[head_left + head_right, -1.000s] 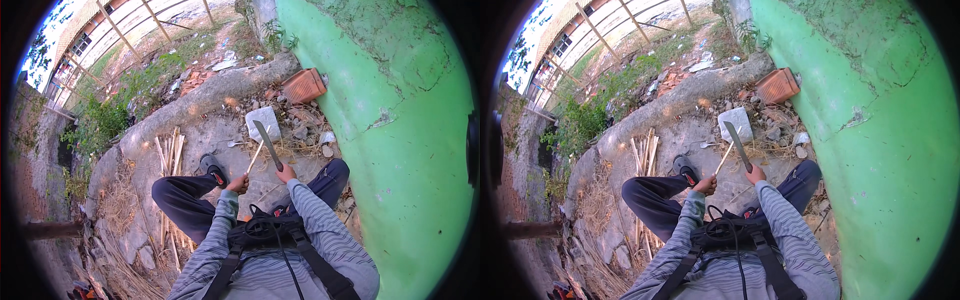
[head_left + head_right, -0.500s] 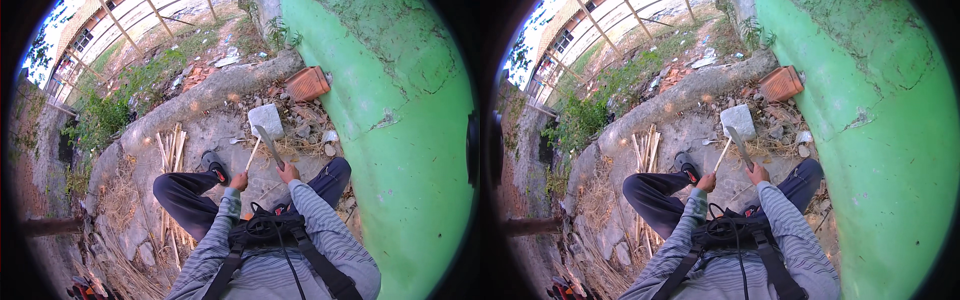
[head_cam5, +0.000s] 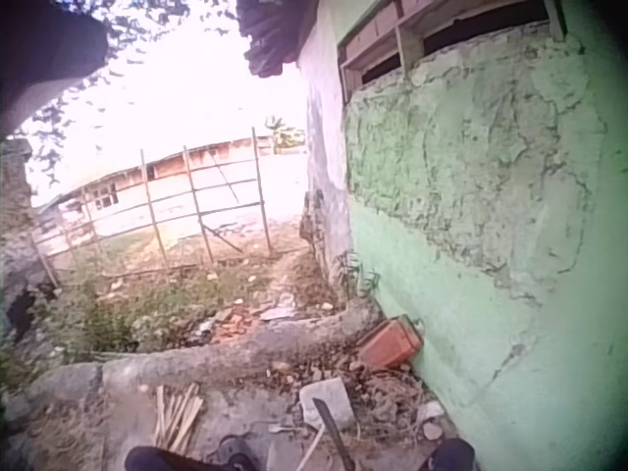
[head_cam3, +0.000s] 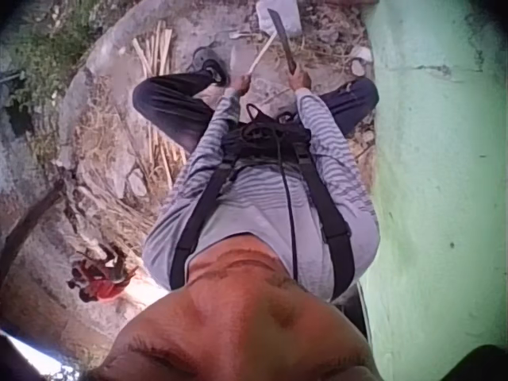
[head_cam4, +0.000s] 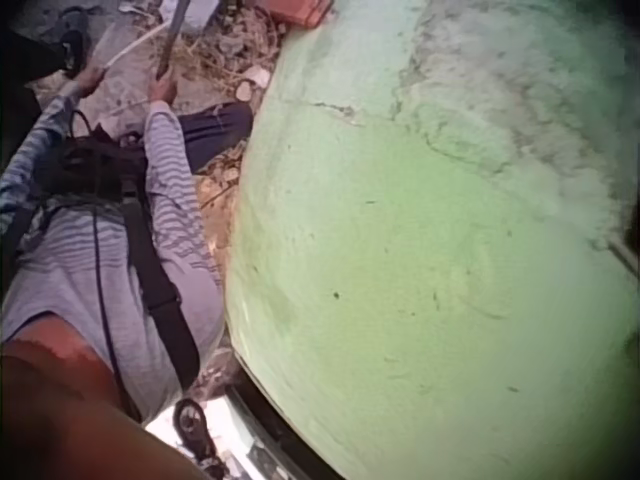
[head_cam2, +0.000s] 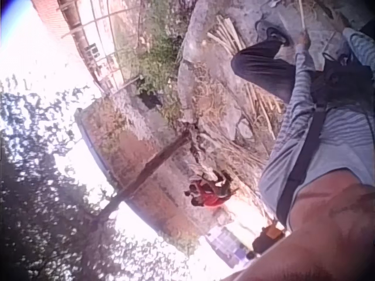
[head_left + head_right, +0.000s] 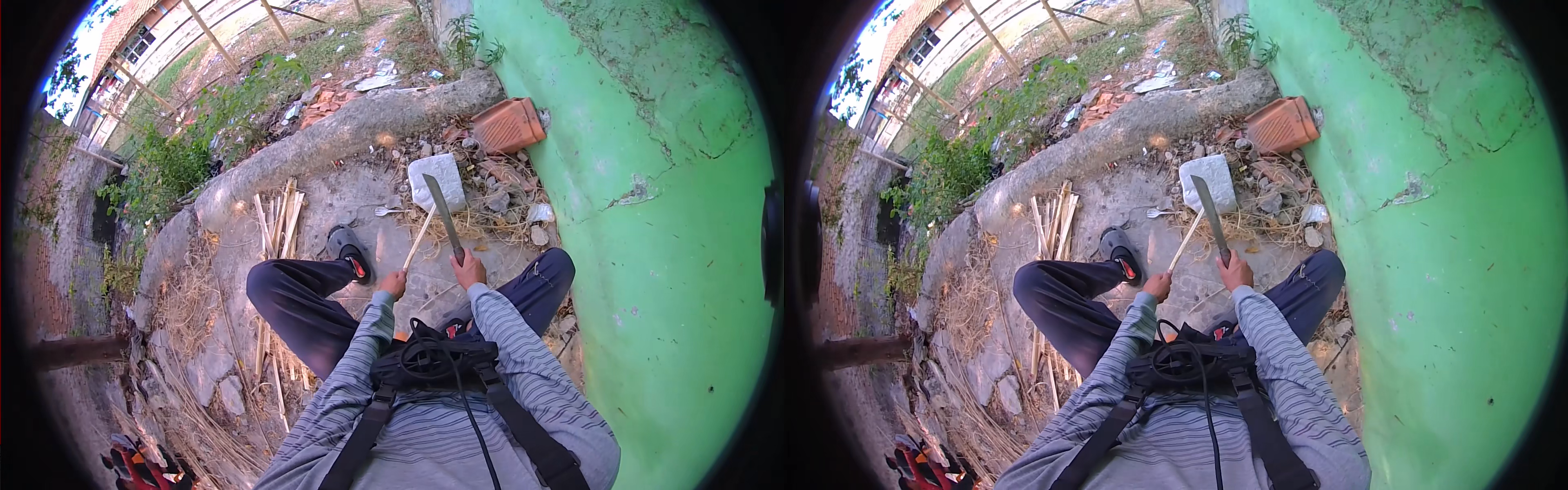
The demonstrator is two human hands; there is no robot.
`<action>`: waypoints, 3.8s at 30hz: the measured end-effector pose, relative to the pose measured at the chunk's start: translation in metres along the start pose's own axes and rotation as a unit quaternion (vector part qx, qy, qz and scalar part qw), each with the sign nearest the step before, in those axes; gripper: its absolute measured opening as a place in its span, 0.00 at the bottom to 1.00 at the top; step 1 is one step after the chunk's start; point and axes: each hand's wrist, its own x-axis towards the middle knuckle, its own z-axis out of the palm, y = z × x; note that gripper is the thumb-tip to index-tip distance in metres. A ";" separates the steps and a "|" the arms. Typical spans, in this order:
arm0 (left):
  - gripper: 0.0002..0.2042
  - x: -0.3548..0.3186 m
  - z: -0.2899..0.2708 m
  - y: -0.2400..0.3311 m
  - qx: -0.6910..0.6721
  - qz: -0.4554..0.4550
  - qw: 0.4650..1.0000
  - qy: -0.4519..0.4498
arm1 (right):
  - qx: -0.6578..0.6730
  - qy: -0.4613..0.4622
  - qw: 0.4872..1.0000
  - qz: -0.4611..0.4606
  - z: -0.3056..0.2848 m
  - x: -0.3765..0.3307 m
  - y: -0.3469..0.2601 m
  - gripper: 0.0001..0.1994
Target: The person strips thin layers off a bamboo stalk using a large knife. They repeatedly pull the stalk through the blade while holding it by hand to thin it down.
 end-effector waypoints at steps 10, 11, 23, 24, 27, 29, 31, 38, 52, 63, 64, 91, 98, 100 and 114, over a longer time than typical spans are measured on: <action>0.27 -0.017 0.028 0.054 0.005 0.118 0.993 -0.028 | -0.025 0.047 0.999 -0.009 -0.010 0.012 0.044 0.17; 0.27 -0.018 0.026 0.050 -0.019 0.103 0.994 -0.042 | -0.021 0.042 0.999 -0.003 -0.009 0.009 0.041 0.17; 0.25 -0.019 0.012 0.004 0.032 0.089 0.995 0.015 | 0.017 0.075 0.997 -0.014 -0.006 0.007 0.013 0.21; 0.24 -0.018 0.015 0.022 0.057 0.104 0.993 0.025 | 0.011 0.094 0.995 -0.019 -0.010 0.017 0.020 0.21; 0.25 -0.020 0.027 0.042 0.001 0.139 0.990 -0.021 | -0.004 0.057 0.998 0.015 -0.016 0.013 0.027 0.19; 0.23 -0.030 0.028 0.032 0.044 0.189 0.981 0.029 | 0.030 0.081 0.996 0.015 -0.018 0.010 0.029 0.18; 0.23 -0.032 0.032 0.029 0.058 0.179 0.982 0.022 | 0.011 0.057 0.998 0.014 -0.021 0.011 0.026 0.17; 0.23 -0.036 0.021 0.009 0.098 0.141 0.981 0.086 | 0.030 0.052 0.998 0.011 -0.006 0.004 0.022 0.19; 0.20 -0.018 0.018 0.064 -0.195 0.040 0.973 -0.114 | 0.027 0.013 0.997 -0.065 -0.030 0.007 0.020 0.16; 0.19 -0.012 -0.021 0.109 -0.078 -0.050 0.990 -0.109 | 0.039 -0.050 0.981 -0.186 -0.041 -0.012 -0.005 0.16; 0.19 -0.005 -0.026 0.099 -0.036 -0.054 0.995 -0.076 | 0.036 -0.055 0.979 -0.193 -0.040 -0.014 -0.014 0.17; 0.27 -0.052 0.005 0.038 0.207 0.063 0.976 0.041 | 0.038 -0.216 0.952 -0.212 -0.017 -0.023 -0.009 0.22; 0.26 -0.050 0.010 0.032 0.209 0.101 0.972 0.036 | -0.039 -0.163 0.975 -0.148 -0.011 -0.023 -0.010 0.24; 0.26 -0.051 0.010 0.020 0.233 0.119 0.964 0.037 | -0.049 -0.143 0.978 -0.147 -0.010 -0.016 -0.008 0.23; 0.24 -0.064 -0.002 0.023 0.241 0.174 0.951 0.081 | -0.033 -0.149 0.973 -0.173 -0.002 -0.005 0.000 0.10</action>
